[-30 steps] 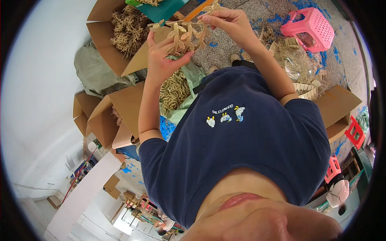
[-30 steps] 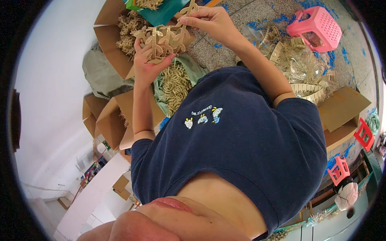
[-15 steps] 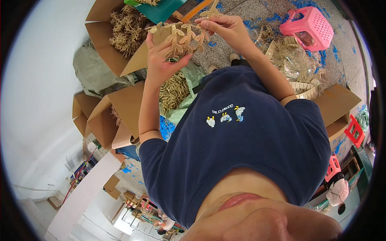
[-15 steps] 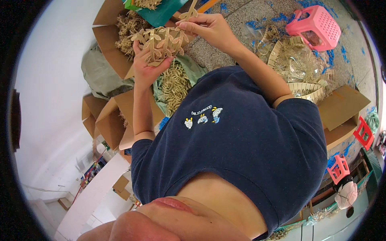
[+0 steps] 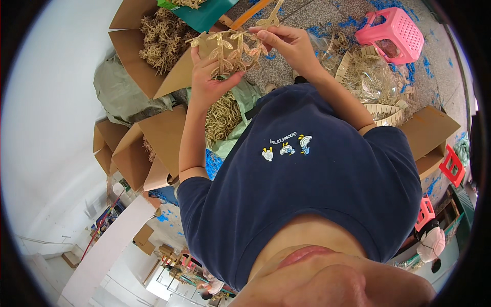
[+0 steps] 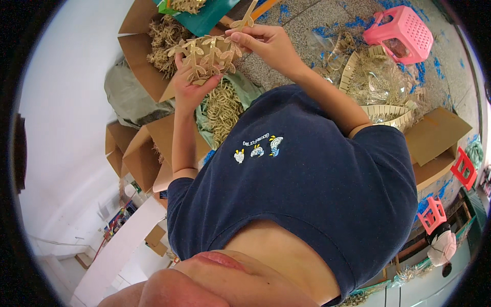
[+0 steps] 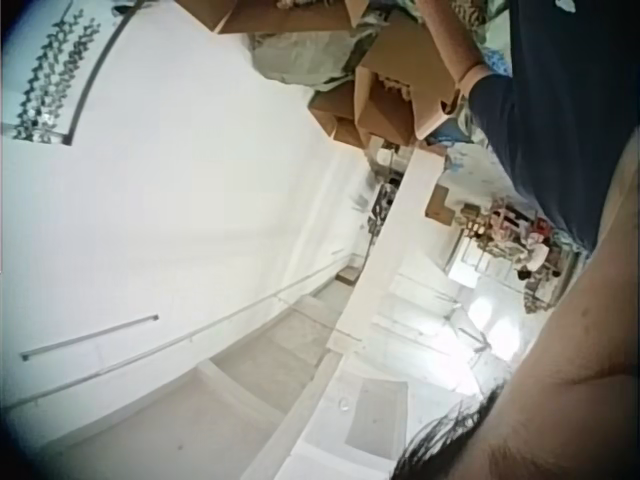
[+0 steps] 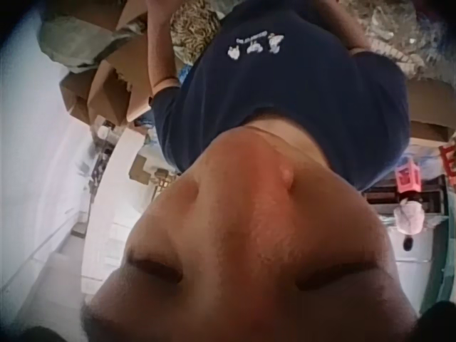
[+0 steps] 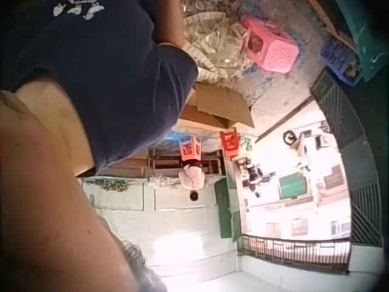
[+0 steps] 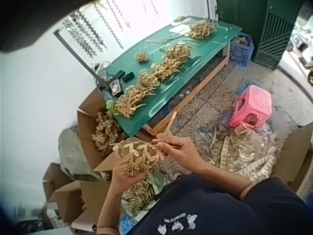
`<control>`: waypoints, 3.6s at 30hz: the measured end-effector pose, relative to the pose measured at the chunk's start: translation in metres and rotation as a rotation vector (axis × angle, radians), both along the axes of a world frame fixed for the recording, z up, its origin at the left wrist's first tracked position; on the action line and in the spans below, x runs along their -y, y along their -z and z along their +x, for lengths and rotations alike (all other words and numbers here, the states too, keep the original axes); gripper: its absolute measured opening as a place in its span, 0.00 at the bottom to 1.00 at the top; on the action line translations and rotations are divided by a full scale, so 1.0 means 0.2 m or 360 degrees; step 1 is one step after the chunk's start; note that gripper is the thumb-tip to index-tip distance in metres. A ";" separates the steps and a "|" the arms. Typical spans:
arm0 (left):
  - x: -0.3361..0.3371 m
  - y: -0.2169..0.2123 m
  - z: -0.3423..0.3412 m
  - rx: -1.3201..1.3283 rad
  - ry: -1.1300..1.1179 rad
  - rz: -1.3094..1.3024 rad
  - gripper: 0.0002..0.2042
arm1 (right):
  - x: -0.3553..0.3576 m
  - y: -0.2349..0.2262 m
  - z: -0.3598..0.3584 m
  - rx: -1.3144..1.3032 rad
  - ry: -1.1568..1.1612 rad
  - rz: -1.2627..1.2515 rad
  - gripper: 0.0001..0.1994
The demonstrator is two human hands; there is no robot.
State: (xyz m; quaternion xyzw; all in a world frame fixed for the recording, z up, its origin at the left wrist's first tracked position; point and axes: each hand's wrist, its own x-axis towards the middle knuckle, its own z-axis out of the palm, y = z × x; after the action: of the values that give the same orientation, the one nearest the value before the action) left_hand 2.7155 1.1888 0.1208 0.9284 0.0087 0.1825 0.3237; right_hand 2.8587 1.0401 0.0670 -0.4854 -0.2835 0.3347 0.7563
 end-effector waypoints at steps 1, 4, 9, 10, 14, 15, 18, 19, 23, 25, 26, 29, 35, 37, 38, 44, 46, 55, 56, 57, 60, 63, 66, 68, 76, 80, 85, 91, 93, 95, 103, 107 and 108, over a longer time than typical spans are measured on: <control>0.00 0.00 0.00 -0.0014 0.0008 0.0000 0.10 | 0.01 -0.01 -0.01 0.0034 0.0012 -0.0055 0.12; 0.01 0.02 0.00 0.0007 -0.0001 -0.0054 0.10 | 0.01 0.04 -0.03 0.0152 0.0060 -0.0097 0.15; -0.01 0.09 -0.05 -0.0068 -0.0083 -0.0131 0.10 | 0.03 0.05 0.01 0.0763 0.0119 -0.0403 0.22; -0.01 0.10 -0.05 -0.0101 -0.0113 -0.0137 0.10 | 0.03 0.05 0.01 0.0795 0.0120 -0.0503 0.23; 0.01 0.10 -0.05 -0.0052 -0.0139 -0.0092 0.11 | 0.05 0.01 0.02 0.0598 0.0013 -0.0602 0.21; 0.01 0.10 -0.05 -0.0026 -0.0151 -0.0066 0.12 | 0.05 0.00 0.00 0.0601 0.0009 -0.0601 0.21; -0.01 0.12 -0.04 0.0009 -0.0137 0.0039 0.13 | 0.05 0.00 -0.03 -0.0105 -0.0383 -0.0248 0.16; -0.02 0.13 -0.04 0.0005 -0.0100 0.0121 0.13 | 0.05 0.02 -0.03 -0.0078 -0.0403 -0.0177 0.13; -0.03 0.06 -0.05 -0.0110 -0.0218 0.0046 0.15 | 0.02 0.04 -0.05 0.0225 -0.0213 -0.0038 0.07; -0.06 0.04 -0.07 -0.0292 -0.0156 -0.0683 0.15 | 0.02 0.01 -0.05 0.0354 -0.0191 -0.0070 0.08; -0.05 0.03 -0.07 -0.0283 -0.0166 -0.0686 0.15 | 0.02 -0.01 -0.06 0.0477 -0.0163 -0.0099 0.08; 0.01 0.01 -0.03 -0.0402 -0.0293 -0.1101 0.15 | -0.03 0.01 -0.09 0.0590 0.0003 0.0000 0.08; 0.01 0.04 -0.03 -0.0267 -0.0296 -0.1055 0.15 | -0.04 0.06 -0.12 0.0519 0.0060 -0.0304 0.10; 0.02 0.04 -0.03 -0.0290 -0.0321 -0.1217 0.14 | -0.06 0.07 -0.11 0.0378 0.0005 -0.0217 0.11; 0.03 0.05 -0.03 -0.0285 -0.0323 -0.1219 0.14 | -0.06 0.08 -0.10 0.0231 -0.0042 -0.0130 0.11; 0.05 0.01 -0.05 -0.0249 -0.0324 -0.0799 0.14 | -0.02 -0.08 0.03 -0.0064 0.0014 0.0131 0.07; 0.04 0.01 -0.04 -0.0155 -0.0268 -0.0558 0.12 | -0.01 -0.11 0.08 0.0137 0.0040 0.0104 0.06; 0.12 -0.05 0.03 -0.0049 -0.0245 -0.0328 0.12 | 0.04 -0.17 0.17 0.0497 0.0330 0.0061 0.04; 0.12 -0.05 0.03 -0.0051 -0.0246 -0.0328 0.12 | 0.05 -0.17 0.18 0.0379 0.0316 -0.0066 0.04; 0.12 -0.04 0.03 -0.0056 -0.0233 -0.0285 0.12 | 0.05 -0.16 0.20 0.0377 0.0315 -0.0066 0.04; 0.13 -0.02 0.04 -0.0057 -0.0252 -0.0164 0.13 | 0.05 -0.14 0.23 0.0364 0.0253 0.0009 0.05; 0.12 -0.03 0.05 -0.0066 -0.0242 -0.0052 0.13 | 0.04 -0.12 0.26 0.0449 0.0214 0.0004 0.05; 0.13 -0.05 0.08 -0.0034 -0.0208 -0.0038 0.13 | 0.02 -0.11 0.27 0.0407 0.0186 0.0026 0.05; 0.14 -0.04 0.09 0.0010 -0.0223 -0.0059 0.13 | 0.02 -0.13 0.26 0.0413 0.0198 0.0030 0.05; 0.18 0.01 0.24 0.0190 -0.0180 0.0011 0.12 | 0.03 -0.08 0.40 0.0464 0.0218 0.0103 0.06; 0.20 0.01 0.39 0.0042 -0.0220 -0.0038 0.12 | 0.05 -0.07 0.53 0.0539 0.0255 -0.0030 0.08; 0.16 0.11 0.57 0.0099 -0.0198 -0.0076 0.14 | 0.02 0.00 0.69 0.0335 0.0169 -0.0100 0.12; 0.17 0.17 0.70 -0.0100 -0.0285 -0.0314 0.14 | -0.01 -0.02 0.85 0.0034 0.0044 -0.0101 0.28; 0.15 0.19 0.77 -0.0106 -0.0283 -0.0307 0.14 | -0.02 -0.01 0.93 -0.0097 0.0005 -0.0127 0.27; 0.03 0.23 0.89 -0.0096 -0.0282 -0.0279 0.14 | -0.14 0.00 1.06 -0.0166 -0.0007 -0.0170 0.25; -0.65 0.41 1.39 -0.0222 -0.0258 -0.0903 0.15 | -0.76 0.11 1.69 -0.0744 -0.0465 -0.0265 0.11; -1.15 0.40 1.71 0.0129 -0.0593 -0.1012 0.17 | -1.18 0.01 2.00 -0.0738 -0.0123 -0.0073 0.08; -1.28 0.38 1.79 0.0141 -0.0689 -0.1170 0.27 | -1.30 -0.03 2.07 -0.0767 -0.0042 0.0018 0.07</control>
State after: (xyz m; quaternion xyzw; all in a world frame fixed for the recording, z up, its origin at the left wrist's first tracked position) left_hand 3.0731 1.4450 0.0445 0.7192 0.2538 0.2707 0.5874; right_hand 3.2729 1.2991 0.0726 -0.3836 -0.1030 0.4492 0.8003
